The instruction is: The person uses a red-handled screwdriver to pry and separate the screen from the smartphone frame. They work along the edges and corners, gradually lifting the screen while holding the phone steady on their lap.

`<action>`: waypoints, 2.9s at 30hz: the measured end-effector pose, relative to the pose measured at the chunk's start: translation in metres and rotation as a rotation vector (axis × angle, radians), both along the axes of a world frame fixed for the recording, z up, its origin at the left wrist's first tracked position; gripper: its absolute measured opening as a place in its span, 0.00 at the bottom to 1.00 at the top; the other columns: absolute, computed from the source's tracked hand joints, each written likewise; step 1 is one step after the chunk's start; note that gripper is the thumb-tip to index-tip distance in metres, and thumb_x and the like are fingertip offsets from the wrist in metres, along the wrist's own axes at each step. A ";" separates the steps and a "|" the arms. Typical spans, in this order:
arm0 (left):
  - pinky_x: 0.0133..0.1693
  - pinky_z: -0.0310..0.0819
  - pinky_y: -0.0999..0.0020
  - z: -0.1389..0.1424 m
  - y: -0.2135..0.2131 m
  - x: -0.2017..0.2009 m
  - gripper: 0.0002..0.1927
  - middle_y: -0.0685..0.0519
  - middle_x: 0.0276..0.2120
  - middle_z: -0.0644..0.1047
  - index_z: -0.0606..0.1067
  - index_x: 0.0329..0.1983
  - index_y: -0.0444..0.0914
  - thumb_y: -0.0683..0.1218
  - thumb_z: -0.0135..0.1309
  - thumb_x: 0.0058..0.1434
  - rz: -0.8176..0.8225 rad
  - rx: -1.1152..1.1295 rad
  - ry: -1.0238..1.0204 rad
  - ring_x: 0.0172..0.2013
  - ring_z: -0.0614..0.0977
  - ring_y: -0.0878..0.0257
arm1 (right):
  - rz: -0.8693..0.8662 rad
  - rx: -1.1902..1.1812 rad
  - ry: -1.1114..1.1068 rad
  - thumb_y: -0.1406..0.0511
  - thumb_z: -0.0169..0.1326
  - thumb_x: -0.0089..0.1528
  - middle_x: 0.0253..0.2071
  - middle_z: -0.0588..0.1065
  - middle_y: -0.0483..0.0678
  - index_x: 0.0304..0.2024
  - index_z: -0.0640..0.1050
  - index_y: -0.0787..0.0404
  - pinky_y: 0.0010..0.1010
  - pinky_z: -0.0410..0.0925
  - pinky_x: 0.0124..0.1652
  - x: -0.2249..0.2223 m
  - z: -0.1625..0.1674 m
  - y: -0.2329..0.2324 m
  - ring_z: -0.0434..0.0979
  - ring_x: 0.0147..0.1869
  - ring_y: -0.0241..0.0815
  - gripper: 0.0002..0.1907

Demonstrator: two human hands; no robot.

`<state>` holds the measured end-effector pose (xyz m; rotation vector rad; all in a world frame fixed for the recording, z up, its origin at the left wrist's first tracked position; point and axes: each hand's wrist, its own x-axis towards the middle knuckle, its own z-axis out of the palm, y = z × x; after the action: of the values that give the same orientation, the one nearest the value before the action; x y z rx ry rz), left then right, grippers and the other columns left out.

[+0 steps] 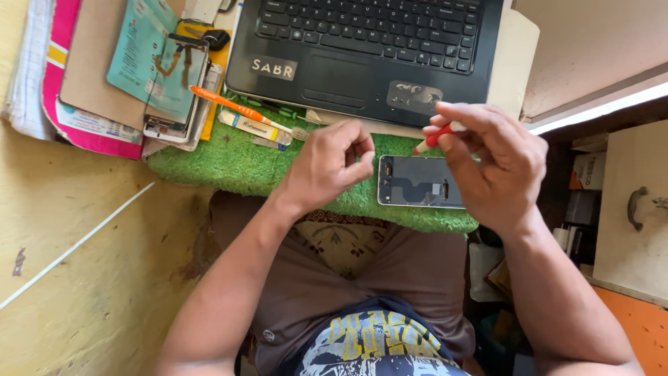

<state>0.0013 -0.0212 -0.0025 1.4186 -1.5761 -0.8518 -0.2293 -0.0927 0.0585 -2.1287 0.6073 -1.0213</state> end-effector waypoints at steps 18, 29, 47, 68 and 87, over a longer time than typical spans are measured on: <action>0.55 0.69 0.53 -0.011 0.026 -0.011 0.45 0.51 0.58 0.75 0.67 0.66 0.39 0.57 0.72 0.47 -0.103 -0.272 -0.337 0.51 0.76 0.50 | -0.043 0.000 -0.015 0.78 0.59 0.68 0.52 0.78 0.55 0.66 0.70 0.64 0.28 0.80 0.51 0.001 -0.034 0.045 0.83 0.56 0.44 0.24; 0.55 0.69 0.54 -0.011 0.022 -0.009 0.43 0.51 0.58 0.75 0.67 0.66 0.39 0.58 0.70 0.50 -0.098 -0.302 -0.335 0.51 0.75 0.51 | -0.097 -0.028 0.009 0.77 0.60 0.68 0.51 0.77 0.55 0.66 0.71 0.65 0.28 0.79 0.49 0.004 -0.043 0.040 0.83 0.53 0.42 0.24; 0.51 0.68 0.53 -0.010 0.021 -0.013 0.44 0.50 0.52 0.77 0.67 0.63 0.38 0.56 0.72 0.47 -0.085 -0.295 -0.349 0.49 0.76 0.50 | 0.000 -0.088 0.120 0.74 0.67 0.58 0.46 0.77 0.57 0.57 0.78 0.61 0.32 0.76 0.45 0.011 -0.031 0.029 0.83 0.47 0.43 0.24; 0.56 0.69 0.54 -0.007 0.019 -0.009 0.40 0.51 0.54 0.77 0.68 0.62 0.40 0.54 0.71 0.47 -0.121 -0.257 -0.293 0.51 0.76 0.51 | 0.083 -0.056 0.034 0.78 0.54 0.64 0.44 0.78 0.53 0.55 0.76 0.67 0.30 0.77 0.46 0.014 -0.024 0.028 0.83 0.47 0.45 0.16; 0.53 0.69 0.55 -0.008 0.020 -0.009 0.31 0.52 0.55 0.76 0.73 0.50 0.41 0.52 0.73 0.46 -0.130 -0.279 -0.273 0.49 0.76 0.52 | -0.024 -0.170 0.040 0.73 0.67 0.61 0.40 0.79 0.53 0.51 0.81 0.65 0.24 0.73 0.35 0.021 -0.019 0.031 0.81 0.39 0.38 0.15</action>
<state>-0.0075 -0.0017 -0.0104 1.2800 -1.9270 -0.4997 -0.2083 -0.0621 0.0397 -2.2996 0.5846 -1.0803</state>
